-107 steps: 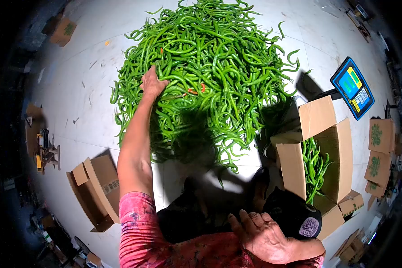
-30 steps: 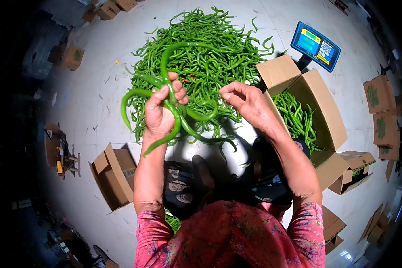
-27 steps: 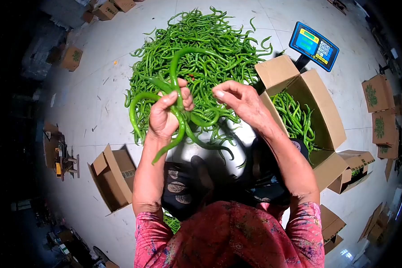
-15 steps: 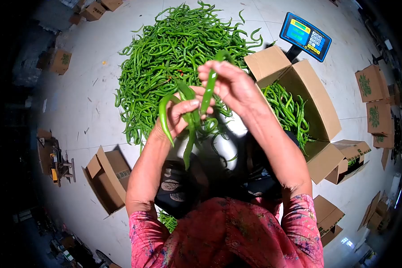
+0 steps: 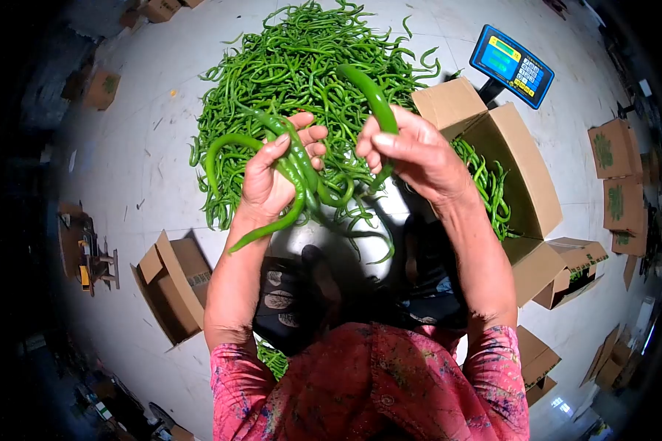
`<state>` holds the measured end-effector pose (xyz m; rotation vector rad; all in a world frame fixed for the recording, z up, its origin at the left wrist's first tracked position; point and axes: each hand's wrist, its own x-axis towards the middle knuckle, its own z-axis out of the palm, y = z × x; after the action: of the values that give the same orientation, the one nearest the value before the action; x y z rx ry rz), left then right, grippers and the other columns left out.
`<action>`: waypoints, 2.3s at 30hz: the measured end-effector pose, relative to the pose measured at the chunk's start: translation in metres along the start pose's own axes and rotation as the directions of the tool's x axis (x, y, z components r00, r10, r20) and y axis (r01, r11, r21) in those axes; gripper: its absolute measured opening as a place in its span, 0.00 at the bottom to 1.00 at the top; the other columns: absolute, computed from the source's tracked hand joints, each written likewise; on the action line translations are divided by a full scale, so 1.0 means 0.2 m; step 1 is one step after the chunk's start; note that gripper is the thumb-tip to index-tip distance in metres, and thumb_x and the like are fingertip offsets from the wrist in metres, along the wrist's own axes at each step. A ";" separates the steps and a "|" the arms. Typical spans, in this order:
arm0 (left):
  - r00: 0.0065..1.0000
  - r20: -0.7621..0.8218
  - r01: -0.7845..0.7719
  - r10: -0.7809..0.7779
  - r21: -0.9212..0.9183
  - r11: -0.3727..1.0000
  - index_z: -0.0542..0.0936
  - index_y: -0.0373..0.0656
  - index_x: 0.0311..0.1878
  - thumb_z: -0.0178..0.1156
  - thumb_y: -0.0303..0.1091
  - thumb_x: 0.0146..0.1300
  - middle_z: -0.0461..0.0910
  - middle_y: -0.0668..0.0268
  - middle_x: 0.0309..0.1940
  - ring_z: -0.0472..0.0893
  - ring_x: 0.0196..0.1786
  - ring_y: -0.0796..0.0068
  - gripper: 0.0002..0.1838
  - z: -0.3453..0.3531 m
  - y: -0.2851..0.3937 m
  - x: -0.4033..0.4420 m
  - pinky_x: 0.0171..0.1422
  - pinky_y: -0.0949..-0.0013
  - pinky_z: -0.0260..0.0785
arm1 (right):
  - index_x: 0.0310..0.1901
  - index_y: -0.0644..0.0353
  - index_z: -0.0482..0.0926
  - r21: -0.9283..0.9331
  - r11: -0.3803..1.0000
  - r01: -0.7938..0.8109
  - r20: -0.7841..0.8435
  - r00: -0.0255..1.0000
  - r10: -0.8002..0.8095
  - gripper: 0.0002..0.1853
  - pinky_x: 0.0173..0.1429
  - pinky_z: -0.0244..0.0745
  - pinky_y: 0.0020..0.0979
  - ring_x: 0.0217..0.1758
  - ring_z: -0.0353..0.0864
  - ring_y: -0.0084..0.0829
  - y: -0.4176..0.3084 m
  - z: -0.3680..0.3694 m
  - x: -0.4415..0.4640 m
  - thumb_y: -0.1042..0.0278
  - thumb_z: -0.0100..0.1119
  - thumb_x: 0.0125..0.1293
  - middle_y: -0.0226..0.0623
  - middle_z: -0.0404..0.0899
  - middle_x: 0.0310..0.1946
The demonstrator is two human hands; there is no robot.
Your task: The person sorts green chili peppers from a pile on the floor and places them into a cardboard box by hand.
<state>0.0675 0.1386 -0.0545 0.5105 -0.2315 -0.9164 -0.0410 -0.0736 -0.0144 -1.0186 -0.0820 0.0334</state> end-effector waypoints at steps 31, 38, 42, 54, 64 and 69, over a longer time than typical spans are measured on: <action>0.879 -0.476 0.117 -0.018 0.180 0.977 0.75 0.35 0.54 0.55 0.26 0.67 0.80 0.61 0.42 0.81 0.43 0.69 0.14 -0.14 -0.16 0.04 0.52 0.66 0.76 | 0.48 0.62 0.75 -0.874 0.486 0.010 -0.115 0.967 -0.227 0.17 0.42 0.71 0.37 0.34 0.77 0.35 0.34 0.15 0.02 0.65 0.66 0.61 0.41 0.78 0.33; 0.948 -0.317 0.029 -0.004 0.073 0.997 0.64 0.36 0.65 0.57 0.23 0.65 0.76 0.56 0.47 0.78 0.49 0.65 0.25 -0.13 -0.12 0.00 0.57 0.59 0.74 | 0.45 0.64 0.77 -0.817 0.432 -0.381 -0.335 0.925 0.182 0.20 0.48 0.72 0.33 0.40 0.80 0.32 0.24 0.17 0.08 0.63 0.72 0.55 0.42 0.81 0.36; 0.976 -0.219 0.008 0.002 0.049 0.999 0.64 0.37 0.64 0.55 0.22 0.66 0.76 0.55 0.48 0.79 0.49 0.63 0.24 -0.10 -0.08 -0.02 0.57 0.55 0.75 | 0.47 0.63 0.80 -0.468 0.793 -0.390 -0.273 0.917 0.290 0.20 0.51 0.72 0.30 0.42 0.79 0.27 0.27 0.07 0.10 0.59 0.70 0.57 0.34 0.82 0.38; 0.962 -0.270 0.049 -0.037 0.040 0.998 0.68 0.36 0.61 0.54 0.23 0.67 0.77 0.55 0.46 0.80 0.48 0.63 0.19 -0.13 -0.01 -0.04 0.52 0.61 0.76 | 0.54 0.60 0.75 -0.237 0.932 -0.272 -0.349 0.920 0.180 0.17 0.48 0.69 0.22 0.40 0.75 0.20 0.15 0.04 0.09 0.62 0.60 0.67 0.27 0.78 0.34; 0.879 -0.476 -0.066 -0.011 -0.146 0.987 0.71 0.38 0.51 0.52 0.24 0.69 0.76 0.60 0.40 0.78 0.43 0.63 0.09 -0.19 -0.03 -0.01 0.52 0.58 0.76 | 0.58 0.64 0.71 -0.902 0.367 -0.230 -0.165 0.966 0.198 0.28 0.53 0.71 0.31 0.45 0.77 0.30 0.28 0.12 0.06 0.62 0.68 0.59 0.39 0.79 0.42; 0.956 -0.293 -0.027 -0.015 -0.139 0.990 0.71 0.39 0.57 0.54 0.31 0.70 0.79 0.59 0.42 0.79 0.47 0.62 0.15 -0.20 -0.03 -0.02 0.57 0.53 0.73 | 0.55 0.61 0.75 -0.650 0.713 -0.261 -0.176 0.965 0.193 0.22 0.52 0.73 0.33 0.41 0.79 0.31 0.28 0.11 0.07 0.65 0.66 0.61 0.36 0.81 0.42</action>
<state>0.0773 0.1511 -0.0915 0.5069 0.1012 -0.8325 -0.0286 -0.0252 -0.0495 -1.7587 0.1358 0.1940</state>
